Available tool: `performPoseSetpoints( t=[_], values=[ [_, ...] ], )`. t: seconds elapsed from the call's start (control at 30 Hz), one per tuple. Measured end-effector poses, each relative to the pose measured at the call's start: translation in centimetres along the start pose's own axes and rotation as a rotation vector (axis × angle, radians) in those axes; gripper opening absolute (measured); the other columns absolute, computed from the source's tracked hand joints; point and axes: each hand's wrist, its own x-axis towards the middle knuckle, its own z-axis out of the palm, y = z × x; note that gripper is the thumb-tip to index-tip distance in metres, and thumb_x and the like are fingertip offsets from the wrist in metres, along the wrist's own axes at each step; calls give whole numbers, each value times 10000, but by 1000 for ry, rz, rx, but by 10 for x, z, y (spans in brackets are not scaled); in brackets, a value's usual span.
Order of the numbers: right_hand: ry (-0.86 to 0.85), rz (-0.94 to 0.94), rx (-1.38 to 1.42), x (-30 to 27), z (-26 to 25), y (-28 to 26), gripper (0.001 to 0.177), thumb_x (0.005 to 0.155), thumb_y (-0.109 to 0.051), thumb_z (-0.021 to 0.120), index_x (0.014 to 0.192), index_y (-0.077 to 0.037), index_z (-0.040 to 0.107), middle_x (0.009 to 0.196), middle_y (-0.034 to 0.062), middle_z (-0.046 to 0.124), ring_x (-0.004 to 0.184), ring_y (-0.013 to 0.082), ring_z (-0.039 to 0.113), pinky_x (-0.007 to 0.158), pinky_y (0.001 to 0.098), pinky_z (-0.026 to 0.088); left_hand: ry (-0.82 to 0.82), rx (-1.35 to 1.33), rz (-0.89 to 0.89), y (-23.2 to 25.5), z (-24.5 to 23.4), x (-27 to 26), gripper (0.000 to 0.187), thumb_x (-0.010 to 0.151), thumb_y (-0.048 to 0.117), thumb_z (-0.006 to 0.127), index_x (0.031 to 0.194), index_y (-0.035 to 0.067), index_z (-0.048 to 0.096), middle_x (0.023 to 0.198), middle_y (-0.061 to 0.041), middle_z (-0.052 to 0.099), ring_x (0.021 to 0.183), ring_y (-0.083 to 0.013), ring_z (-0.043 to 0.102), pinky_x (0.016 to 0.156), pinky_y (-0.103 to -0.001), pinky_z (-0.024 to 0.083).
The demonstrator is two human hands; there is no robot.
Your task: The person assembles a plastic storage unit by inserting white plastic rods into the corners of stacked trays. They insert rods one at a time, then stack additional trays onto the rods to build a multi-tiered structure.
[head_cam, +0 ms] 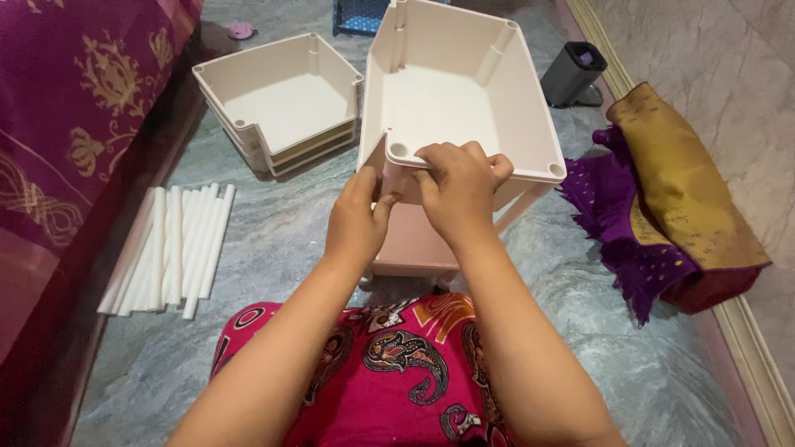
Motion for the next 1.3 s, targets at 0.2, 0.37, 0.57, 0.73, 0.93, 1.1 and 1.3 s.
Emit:
performPoseSetpoints(
  t=[0.2, 0.37, 0.57, 0.73, 0.93, 1.1, 1.3],
  values=[
    [-108, -5, -67, 8, -15, -3, 148, 835, -260, 777, 939, -155, 778, 905, -6, 752, 910, 236, 638, 886, 471, 259, 4, 17, -14, 4, 3, 0, 264, 881, 109, 741, 1020, 12, 539, 987, -185, 658, 890, -398, 668, 727, -480, 523],
    [-394, 296, 76, 50, -34, -11, 444, 859, -528, 713, 928, -92, 758, 863, 123, 755, 821, 291, 732, 821, 451, 488, -4, -1, -54, 6, 3, 1, 234, 882, 114, 743, 982, 17, 555, 982, -174, 669, 889, -373, 685, 711, -454, 548],
    [-616, 384, -24, 83, -5, -16, 618, 996, -584, 430, 962, -81, 788, 946, 236, 736, 942, 411, 704, 883, 500, 523, -73, -107, -118, 1, 0, 6, 234, 881, 147, 761, 972, 29, 580, 972, -153, 680, 894, -307, 711, 733, -423, 590],
    [-677, 421, -68, 83, 8, -12, 636, 998, -560, 393, 1006, -42, 763, 1050, 252, 717, 1016, 438, 687, 922, 527, 512, 218, -165, 129, -5, -14, 35, 185, 1001, 173, 679, 1010, -2, 621, 981, -173, 643, 913, -280, 643, 789, -406, 523],
    [-686, 491, -114, 84, 5, -20, 578, 991, -510, 414, 1005, -53, 767, 1055, 230, 726, 1012, 431, 694, 910, 533, 524, -200, -442, -80, -2, 3, 69, 387, 1062, 334, 497, 1022, -16, 657, 779, -89, 610, 739, -180, 552, 686, -330, 465],
    [-706, 513, -149, 82, 5, -23, 534, 969, -497, 442, 957, -86, 783, 991, 215, 731, 951, 440, 695, 867, 540, 534, -217, -409, 4, -17, 4, 67, 445, 1025, 378, 464, 967, -9, 676, 695, -98, 591, 666, -186, 568, 658, -353, 445],
    [-724, 526, -175, 89, 14, -24, 545, 984, -474, 422, 871, -92, 793, 857, 209, 753, 872, 438, 717, 861, 537, 544, -154, -291, 102, -32, 14, 67, 489, 1061, 427, 435, 920, 14, 655, 737, -113, 607, 756, -225, 554, 762, -387, 431]
  ],
)
